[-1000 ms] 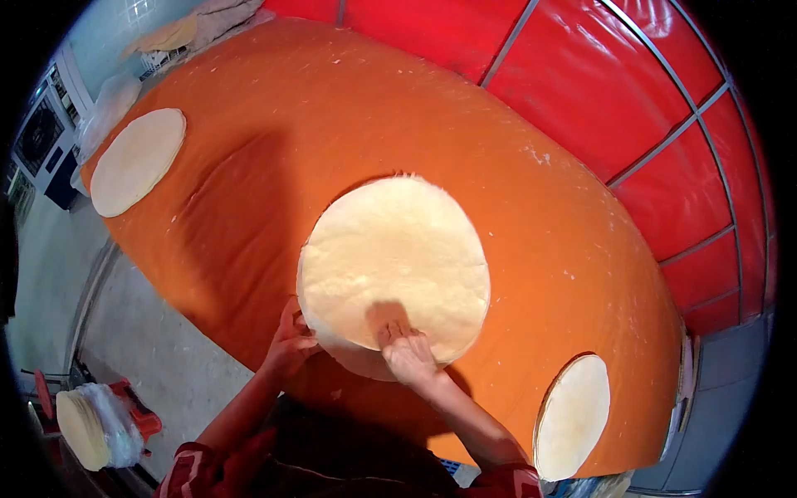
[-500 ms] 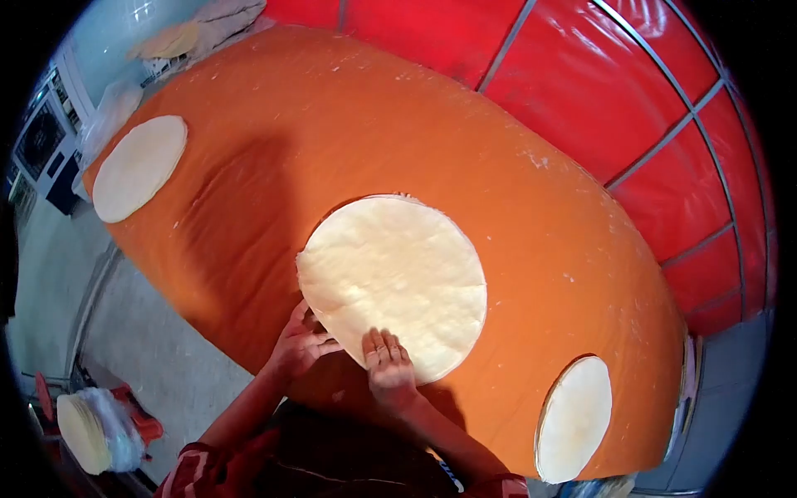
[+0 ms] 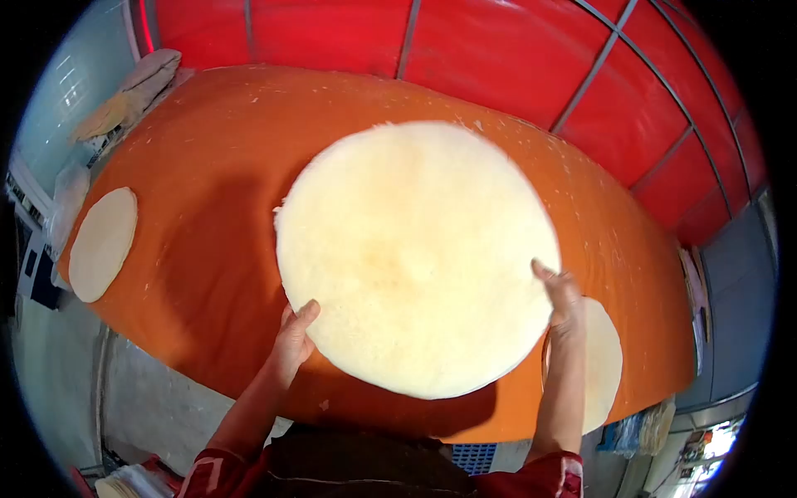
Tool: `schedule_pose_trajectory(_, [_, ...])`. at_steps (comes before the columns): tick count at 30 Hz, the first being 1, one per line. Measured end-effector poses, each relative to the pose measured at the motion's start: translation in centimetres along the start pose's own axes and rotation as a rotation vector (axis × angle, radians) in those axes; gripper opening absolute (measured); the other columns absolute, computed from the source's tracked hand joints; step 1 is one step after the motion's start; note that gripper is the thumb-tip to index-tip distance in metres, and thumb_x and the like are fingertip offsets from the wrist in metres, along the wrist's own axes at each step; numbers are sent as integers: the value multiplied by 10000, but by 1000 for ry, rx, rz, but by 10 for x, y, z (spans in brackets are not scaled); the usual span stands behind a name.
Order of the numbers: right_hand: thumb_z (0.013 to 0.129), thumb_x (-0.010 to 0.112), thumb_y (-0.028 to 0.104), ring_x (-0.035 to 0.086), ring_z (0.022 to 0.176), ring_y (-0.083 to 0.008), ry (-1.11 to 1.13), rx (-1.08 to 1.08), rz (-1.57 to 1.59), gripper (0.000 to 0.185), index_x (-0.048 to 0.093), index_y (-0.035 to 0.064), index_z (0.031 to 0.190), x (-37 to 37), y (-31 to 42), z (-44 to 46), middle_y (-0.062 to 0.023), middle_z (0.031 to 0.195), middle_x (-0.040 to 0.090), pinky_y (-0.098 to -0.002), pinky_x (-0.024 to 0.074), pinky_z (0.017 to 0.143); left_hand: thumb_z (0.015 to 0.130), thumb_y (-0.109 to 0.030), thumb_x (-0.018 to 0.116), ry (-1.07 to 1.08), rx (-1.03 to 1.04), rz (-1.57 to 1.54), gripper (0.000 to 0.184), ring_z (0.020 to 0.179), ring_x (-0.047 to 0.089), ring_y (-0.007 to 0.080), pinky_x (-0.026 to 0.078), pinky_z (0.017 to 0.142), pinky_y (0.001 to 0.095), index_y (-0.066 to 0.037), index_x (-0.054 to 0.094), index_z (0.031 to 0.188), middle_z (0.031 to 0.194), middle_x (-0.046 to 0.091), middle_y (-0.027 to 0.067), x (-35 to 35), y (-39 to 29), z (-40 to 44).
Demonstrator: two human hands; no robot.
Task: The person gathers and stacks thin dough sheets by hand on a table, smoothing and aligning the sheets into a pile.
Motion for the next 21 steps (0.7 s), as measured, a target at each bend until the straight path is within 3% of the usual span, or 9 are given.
schedule_pose_trajectory(4, [781, 563, 217, 485, 994, -229, 74, 214, 281, 426, 457, -51, 1095, -71, -166, 5, -173, 1061, 510, -339, 402, 838, 694, -167, 679, -96, 24, 373, 331, 744, 557, 119, 448, 681, 254, -5, 539, 946, 857, 598, 64, -11, 50, 15])
schedule_pose_trajectory(7, [796, 544, 207, 465, 1026, -227, 67, 190, 535, 415, 442, -54, 1103, -75, -171, -18, -169, 1092, 487, -324, 390, 865, 758, -250, 596, -264, 165, 1146, 455, 752, 580, 187, 445, 669, 277, 78, 382, 990, 814, 591, 147, -8, 73, 17])
schedule_pose_trajectory(9, [797, 544, 193, 459, 1036, -227, 49, 199, 715, 397, 445, -55, 1091, -70, -177, -30, -164, 1102, 481, -315, 383, 877, 786, -311, 537, -262, 174, 1200, 503, 781, 575, 261, 438, 692, 318, 94, 320, 989, 822, 566, 215, -14, 83, 18])
schedule_pose_trajectory(11, [769, 575, 133, 450, 1047, -214, -68, -94, 469, 364, 441, -36, 1062, -71, -196, -16, -134, 1085, 489, -301, 371, 897, 792, -318, 518, -332, 250, 1353, 506, 782, 563, 305, 429, 710, 364, 92, 326, 1016, 823, 558, 223, -13, 82, 21])
schedule_pose_trajectory(12, [725, 616, 77, 478, 987, -188, -263, -96, 277, 377, 427, -22, 1036, -54, -187, -21, -118, 1019, 511, -278, 391, 854, 792, -318, 518, -333, 250, 1355, 506, 782, 563, 305, 429, 710, 364, 92, 326, 1016, 823, 558, 223, -15, 80, 24])
schedule_pose_trajectory(14, [713, 630, 77, 488, 944, -180, -317, -222, 6, 402, 421, -20, 1042, -40, -179, -21, -118, 989, 514, -271, 401, 822, 801, -324, 504, -290, 206, 1090, 505, 811, 551, 312, 416, 732, 383, 74, 324, 1055, 859, 555, 217, -28, 77, 32])
schedule_pose_trajectory(16, [693, 650, 76, 494, 861, -165, -444, -324, -454, 450, 407, -23, 1058, -32, -169, -28, -120, 958, 515, -252, 411, 754, 778, -209, 527, -342, 174, 1127, 440, 807, 549, 243, 425, 698, 314, 46, 339, 1083, 886, 557, 173, -46, 78, 43])
schedule_pose_trajectory(20, [673, 659, 57, 507, 874, -173, -308, -214, -381, 456, 412, -19, 1049, -56, -182, -28, -116, 941, 535, -269, 419, 770, 679, -6, 496, -264, 107, 1349, 400, 700, 525, 151, 418, 611, 243, 48, 382, 1058, 820, 554, 105, -26, 59, 47])
schedule_pose_trajectory(21, [666, 654, 44, 515, 877, -176, -187, -53, -183, 473, 416, -14, 1071, -66, -183, -30, -106, 923, 551, -279, 424, 771, 679, -6, 496, -250, 96, 1358, 400, 700, 525, 151, 418, 611, 243, 48, 382, 1058, 820, 554, 105, -28, 58, 48])
Point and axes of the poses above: each hand's wrist, its own z-axis towards the middle knuckle, its own x-axis out of the palm, y = z × x, the point moved 2 cm from there along z, towards the middle knuckle
